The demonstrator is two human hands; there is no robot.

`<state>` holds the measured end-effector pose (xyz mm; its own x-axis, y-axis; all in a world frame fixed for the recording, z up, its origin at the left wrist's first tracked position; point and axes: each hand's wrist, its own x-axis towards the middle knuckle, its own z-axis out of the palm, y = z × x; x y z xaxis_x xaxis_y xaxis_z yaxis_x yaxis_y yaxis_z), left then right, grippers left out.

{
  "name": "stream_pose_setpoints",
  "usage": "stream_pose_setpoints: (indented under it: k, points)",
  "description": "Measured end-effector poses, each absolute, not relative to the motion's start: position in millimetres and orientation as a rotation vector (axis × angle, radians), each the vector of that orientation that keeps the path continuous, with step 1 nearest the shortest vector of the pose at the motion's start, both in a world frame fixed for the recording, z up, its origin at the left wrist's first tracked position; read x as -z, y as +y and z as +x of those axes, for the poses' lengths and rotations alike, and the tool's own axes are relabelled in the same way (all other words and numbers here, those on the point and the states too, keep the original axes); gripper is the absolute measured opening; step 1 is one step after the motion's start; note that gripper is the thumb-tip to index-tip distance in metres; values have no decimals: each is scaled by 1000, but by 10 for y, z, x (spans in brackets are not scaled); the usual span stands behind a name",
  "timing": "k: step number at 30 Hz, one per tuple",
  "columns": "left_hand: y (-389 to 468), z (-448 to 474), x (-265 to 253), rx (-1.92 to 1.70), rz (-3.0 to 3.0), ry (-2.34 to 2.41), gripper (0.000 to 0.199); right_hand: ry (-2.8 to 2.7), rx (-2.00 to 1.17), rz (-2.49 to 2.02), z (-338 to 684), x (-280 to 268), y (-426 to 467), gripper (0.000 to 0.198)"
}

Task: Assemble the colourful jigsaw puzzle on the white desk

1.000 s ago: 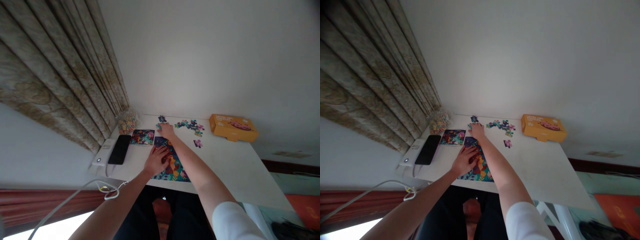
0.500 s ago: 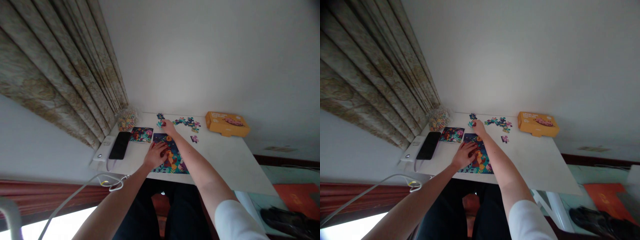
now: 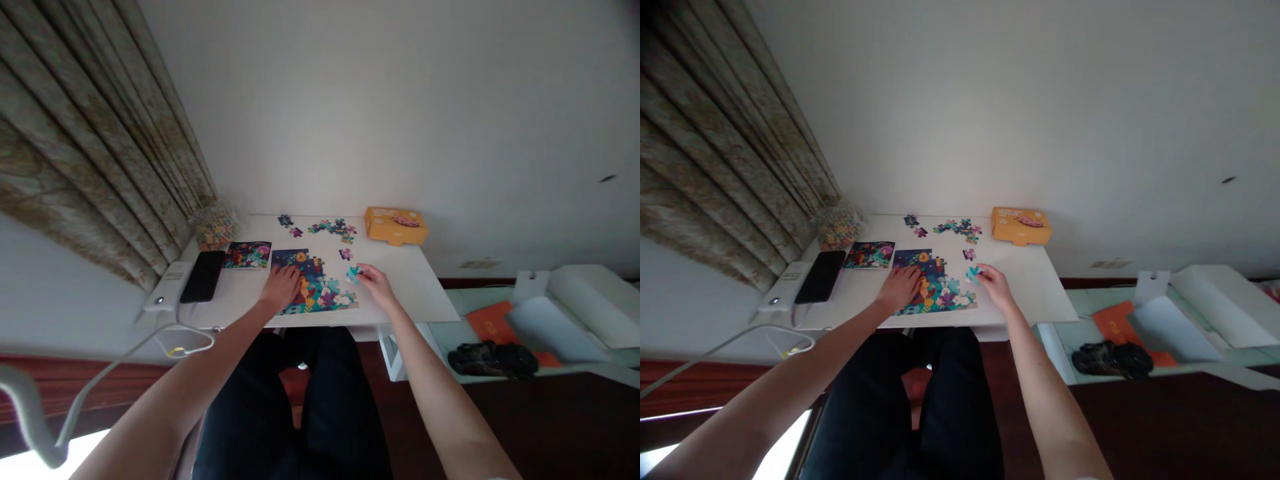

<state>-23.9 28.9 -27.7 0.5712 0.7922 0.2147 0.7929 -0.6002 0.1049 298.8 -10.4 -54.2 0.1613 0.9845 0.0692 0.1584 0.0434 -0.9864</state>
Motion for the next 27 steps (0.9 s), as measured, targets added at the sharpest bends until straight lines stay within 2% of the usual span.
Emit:
stream_pose_setpoints:
  k: [5, 8, 12, 27]
  points:
    - [-35, 176, 211, 433, -2892, -1171, 27, -1397, -958, -1386, 2901, 656, -48, 41]
    - [-192, 421, 250, 487, -2987, -1029, 34, -1482, -929, -1429, 2909, 696, -27, 35]
    - [-209, 533, 347, 501, -3017, -1064, 43, -1577, -817, -1489, 2930, 721, -38, 27]
    - [-220, 506, 389, 591, -3039, -1061, 37, -1727, -581, -1544, 2860, 657, -100, 16]
